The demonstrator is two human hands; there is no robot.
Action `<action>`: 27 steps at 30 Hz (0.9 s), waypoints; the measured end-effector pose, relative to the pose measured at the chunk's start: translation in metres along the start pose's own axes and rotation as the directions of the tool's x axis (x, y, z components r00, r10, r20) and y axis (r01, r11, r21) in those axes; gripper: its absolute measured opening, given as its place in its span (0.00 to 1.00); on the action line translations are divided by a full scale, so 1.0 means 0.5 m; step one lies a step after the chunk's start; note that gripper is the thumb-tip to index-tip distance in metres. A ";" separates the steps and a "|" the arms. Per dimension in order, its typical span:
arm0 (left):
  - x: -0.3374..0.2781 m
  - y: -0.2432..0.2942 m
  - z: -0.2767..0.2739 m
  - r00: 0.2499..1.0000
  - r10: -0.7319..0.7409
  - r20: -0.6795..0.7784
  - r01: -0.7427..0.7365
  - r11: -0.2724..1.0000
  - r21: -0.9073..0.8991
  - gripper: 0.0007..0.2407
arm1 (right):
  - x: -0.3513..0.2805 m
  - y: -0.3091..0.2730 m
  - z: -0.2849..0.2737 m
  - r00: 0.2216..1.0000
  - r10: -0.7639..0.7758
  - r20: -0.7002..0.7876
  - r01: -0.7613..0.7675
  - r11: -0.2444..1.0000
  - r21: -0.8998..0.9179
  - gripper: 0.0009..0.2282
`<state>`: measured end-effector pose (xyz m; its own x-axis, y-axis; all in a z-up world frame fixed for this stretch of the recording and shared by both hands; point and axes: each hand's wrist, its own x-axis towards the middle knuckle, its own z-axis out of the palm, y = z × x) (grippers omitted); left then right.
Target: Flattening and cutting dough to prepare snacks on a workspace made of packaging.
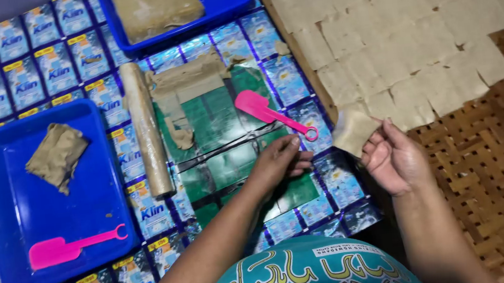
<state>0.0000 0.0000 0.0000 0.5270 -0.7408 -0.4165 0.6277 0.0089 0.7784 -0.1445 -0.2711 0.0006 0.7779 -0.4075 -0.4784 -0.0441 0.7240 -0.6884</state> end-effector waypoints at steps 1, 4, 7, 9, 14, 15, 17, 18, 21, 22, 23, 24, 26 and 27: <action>0.009 -0.011 0.014 1.000 -0.008 0.015 0.008 1.000 0.005 0.31 | -0.026 -0.037 0.001 1.000 -0.010 -0.013 0.010 1.000 0.006 0.11; 0.014 -0.016 0.056 0.950 0.291 -0.113 -0.280 0.954 0.107 0.15 | -0.077 -0.145 -0.014 0.989 -0.133 0.064 0.125 0.985 0.122 0.11; -0.008 0.018 0.099 0.886 0.442 -0.140 -0.349 0.835 0.426 0.11 | -0.075 -0.244 -0.101 0.966 -0.205 -0.155 0.212 0.977 0.029 0.12; -0.008 0.024 0.120 0.829 0.517 -0.212 -0.237 0.668 0.705 0.10 | -0.051 -0.307 -0.193 0.955 -0.273 -0.114 0.278 0.960 0.032 0.12; 0.000 0.018 0.136 0.806 0.550 -0.219 -0.137 0.534 0.835 0.11 | 0.031 -0.460 -0.200 0.847 -0.353 -0.397 0.319 0.936 -0.151 0.12; 0.001 0.017 0.137 0.800 0.570 -0.187 -0.132 0.471 0.873 0.11 | 0.059 -0.490 -0.196 0.809 -0.335 -0.483 0.287 0.942 -0.172 0.14; -0.003 0.014 0.139 0.799 0.574 -0.179 -0.136 0.462 0.877 0.11 | 0.073 -0.536 -0.140 0.804 -0.336 -0.491 0.298 0.942 -0.157 0.14; -0.004 0.015 0.139 0.795 0.582 -0.170 -0.141 0.450 0.882 0.12 | 0.082 -0.560 -0.108 0.800 -0.339 -0.496 0.311 0.940 -0.141 0.14; -0.002 0.009 0.140 0.764 0.635 -0.116 -0.175 0.377 0.909 0.12 | 0.133 -0.593 -0.090 0.802 -0.429 -0.415 0.451 0.891 -0.050 0.16; -0.001 0.008 0.141 0.764 0.635 -0.114 -0.176 0.375 0.910 0.12 | 0.155 -0.594 -0.106 0.801 -0.430 -0.417 0.452 0.891 -0.048 0.16; -0.001 0.007 0.141 0.767 0.634 -0.104 -0.180 0.368 0.912 0.12 | 0.177 -0.594 -0.120 0.743 -0.348 -0.571 0.400 0.916 -0.038 0.14; -0.001 0.006 0.140 0.769 0.633 -0.094 -0.185 0.360 0.914 0.12 | 0.200 -0.594 -0.133 0.660 -0.255 -0.706 0.347 0.938 -0.014 0.12; -0.004 0.008 0.142 0.771 0.630 -0.091 -0.187 0.361 0.914 0.12 | 0.232 -0.588 -0.204 0.644 -0.252 -0.722 0.280 0.956 -0.084 0.08; -0.003 0.010 0.143 0.772 0.630 -0.088 -0.192 0.363 0.912 0.12 | 0.250 -0.587 -0.237 0.627 -0.255 -0.737 0.212 0.965 -0.153 0.03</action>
<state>-0.0386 -0.0468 0.0382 0.8523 -0.5071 0.1278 -0.3963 -0.4668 0.7906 -0.1088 -0.6005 0.0783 0.0368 -0.8496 -0.5262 0.0268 0.5272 -0.8493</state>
